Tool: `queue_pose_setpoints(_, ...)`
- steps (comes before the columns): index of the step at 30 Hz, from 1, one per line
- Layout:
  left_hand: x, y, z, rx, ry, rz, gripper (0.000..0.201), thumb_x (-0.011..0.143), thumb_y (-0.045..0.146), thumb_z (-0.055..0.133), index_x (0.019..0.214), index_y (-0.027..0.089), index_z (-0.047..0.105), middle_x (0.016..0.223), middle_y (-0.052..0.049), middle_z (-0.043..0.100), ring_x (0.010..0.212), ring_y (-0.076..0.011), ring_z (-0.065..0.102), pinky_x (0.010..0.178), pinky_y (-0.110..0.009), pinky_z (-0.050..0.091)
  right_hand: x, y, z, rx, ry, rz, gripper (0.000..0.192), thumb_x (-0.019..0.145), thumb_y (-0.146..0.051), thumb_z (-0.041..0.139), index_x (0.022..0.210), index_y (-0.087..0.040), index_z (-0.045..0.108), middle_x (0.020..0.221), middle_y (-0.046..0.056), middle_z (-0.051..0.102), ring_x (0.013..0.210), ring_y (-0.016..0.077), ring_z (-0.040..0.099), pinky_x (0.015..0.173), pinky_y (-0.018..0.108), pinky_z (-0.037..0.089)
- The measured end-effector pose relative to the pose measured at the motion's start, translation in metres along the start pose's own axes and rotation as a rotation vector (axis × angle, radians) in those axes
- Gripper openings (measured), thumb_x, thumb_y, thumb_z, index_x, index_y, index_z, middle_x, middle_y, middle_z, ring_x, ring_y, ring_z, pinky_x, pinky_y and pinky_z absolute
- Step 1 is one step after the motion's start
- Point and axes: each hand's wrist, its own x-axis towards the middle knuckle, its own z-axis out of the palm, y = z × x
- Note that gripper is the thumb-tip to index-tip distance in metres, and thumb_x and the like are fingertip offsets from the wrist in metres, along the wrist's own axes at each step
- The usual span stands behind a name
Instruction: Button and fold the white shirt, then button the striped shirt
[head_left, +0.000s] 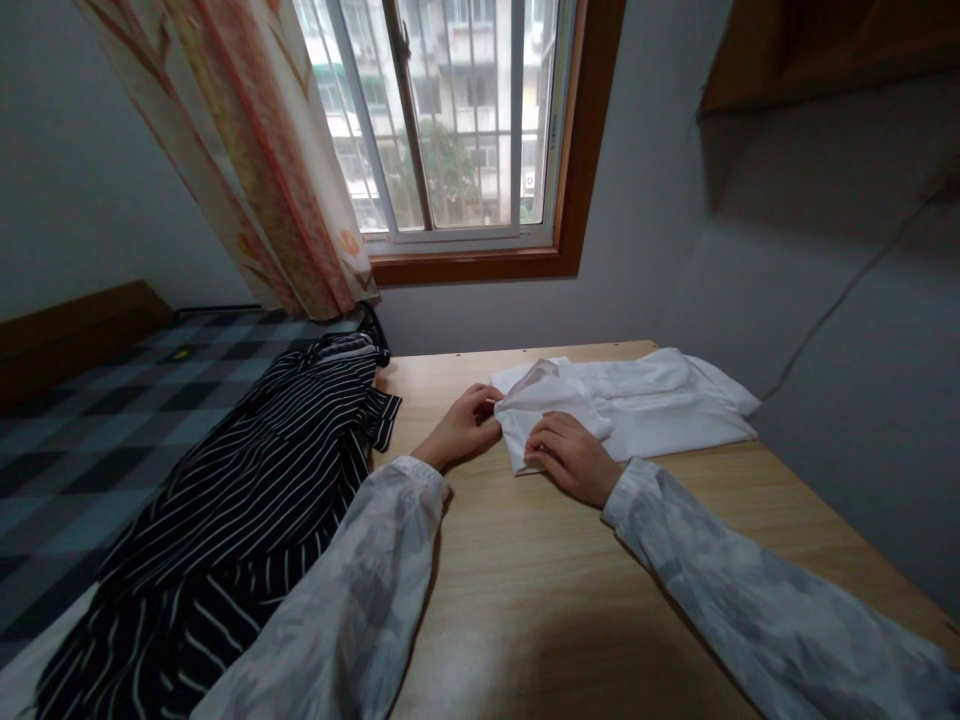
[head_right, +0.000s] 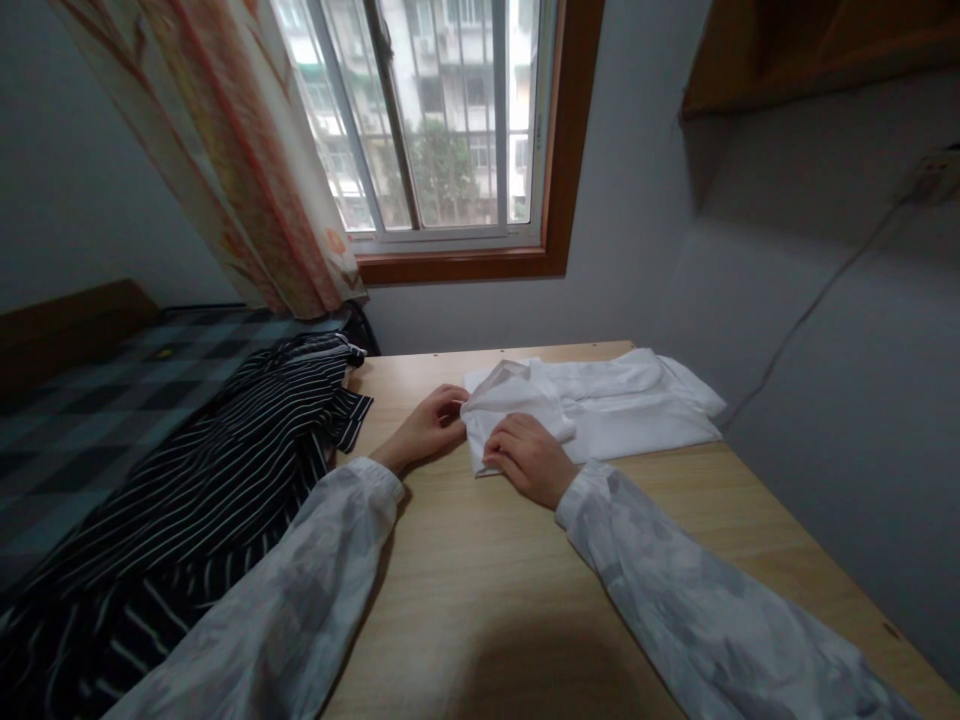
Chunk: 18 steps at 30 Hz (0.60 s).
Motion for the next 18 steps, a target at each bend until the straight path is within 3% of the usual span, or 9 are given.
queue_pose_setpoints(7,0.003,-0.001,0.001,0.086,0.102,-0.03,0.013,0.085,0.015,0.072,0.097,0.018,0.067,0.112,-0.006,0.063,0.09,-0.0151,0.069,0.076,-0.027,0.059,0.002,-0.003,0.002,0.035,-0.018,0.0,0.012,0.11,-0.026,0.062,0.099,-0.024,0.067,0.101,0.008,0.071,0.102,0.0267,0.062,0.098,0.046,0.05)
queue_pose_setpoints(12,0.005,-0.002,0.001,0.323,0.222,0.115,0.024,0.078,-0.001,0.059,0.09,0.019,0.064,0.101,-0.004,0.06,0.09,-0.0175,0.061,0.081,-0.03,0.055,0.004,-0.005,0.005,0.031,-0.059,-0.068,0.012,0.11,-0.024,0.059,0.101,-0.023,0.066,0.098,0.007,0.071,0.101,0.026,0.062,0.107,0.049,0.05)
queue_pose_setpoints(18,0.005,-0.011,0.0,0.428,0.199,0.035,0.031,0.081,-0.002,0.054,0.098,0.021,0.066,0.11,-0.007,0.066,0.099,-0.021,0.066,0.091,-0.034,0.058,0.005,-0.006,0.006,-0.016,-0.105,-0.053,0.011,0.109,-0.025,0.063,0.099,-0.024,0.068,0.098,0.006,0.071,0.1,0.0265,0.062,0.105,0.049,0.051)
